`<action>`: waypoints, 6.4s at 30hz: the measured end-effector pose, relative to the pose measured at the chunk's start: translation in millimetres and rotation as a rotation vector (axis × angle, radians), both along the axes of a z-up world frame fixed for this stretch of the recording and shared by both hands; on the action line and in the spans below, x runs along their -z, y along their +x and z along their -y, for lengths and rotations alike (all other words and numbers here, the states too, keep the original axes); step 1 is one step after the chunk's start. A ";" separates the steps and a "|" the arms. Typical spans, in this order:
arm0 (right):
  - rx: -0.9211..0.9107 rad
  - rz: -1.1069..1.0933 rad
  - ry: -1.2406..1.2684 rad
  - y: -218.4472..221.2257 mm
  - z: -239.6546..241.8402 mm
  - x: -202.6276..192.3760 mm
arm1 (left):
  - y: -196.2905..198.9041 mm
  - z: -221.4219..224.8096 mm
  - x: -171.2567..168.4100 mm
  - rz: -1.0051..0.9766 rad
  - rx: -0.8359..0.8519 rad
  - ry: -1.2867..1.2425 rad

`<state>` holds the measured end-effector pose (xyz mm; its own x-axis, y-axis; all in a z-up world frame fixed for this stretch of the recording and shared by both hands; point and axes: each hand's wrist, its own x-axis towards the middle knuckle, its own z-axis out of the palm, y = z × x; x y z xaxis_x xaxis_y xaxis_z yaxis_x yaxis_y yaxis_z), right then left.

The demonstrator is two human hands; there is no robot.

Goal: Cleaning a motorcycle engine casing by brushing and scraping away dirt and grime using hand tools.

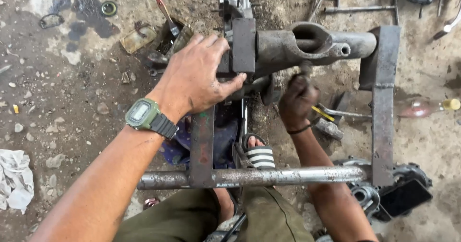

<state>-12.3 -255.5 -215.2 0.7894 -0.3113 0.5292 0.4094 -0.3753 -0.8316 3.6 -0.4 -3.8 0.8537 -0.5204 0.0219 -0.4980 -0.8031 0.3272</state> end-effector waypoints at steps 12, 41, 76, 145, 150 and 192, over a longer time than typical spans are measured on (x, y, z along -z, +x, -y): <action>-0.292 -0.340 -0.390 -24.7 -48.6 -33.7 | -5.6 2.4 -11.7 -0.044 -0.038 -0.057; 0.134 -0.765 -0.738 -92.9 204.5 203.5 | -10.7 2.6 -31.7 -0.086 -0.101 -0.011; 0.021 -0.995 -0.166 -120.2 119.4 -207.9 | -20.7 4.8 -28.4 -0.212 -0.279 -0.213; 0.107 -1.140 0.884 -188.9 2.3 -235.2 | -114.8 14.7 -20.5 -0.496 -0.501 -0.417; -0.099 -1.166 -0.010 -163.3 9.3 -293.2 | -109.0 15.7 -22.0 -0.528 -0.515 -0.413; -0.198 -1.516 0.539 -164.3 -39.8 -268.5 | -107.0 6.6 -22.2 -0.560 -0.389 -0.367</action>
<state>-176.7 -215.8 53.3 0.5049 -0.0281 -0.8627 -0.8621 0.0342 -0.5057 -103.4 -7.0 18.4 0.9081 -0.2235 -0.3541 0.1164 -0.6775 0.7262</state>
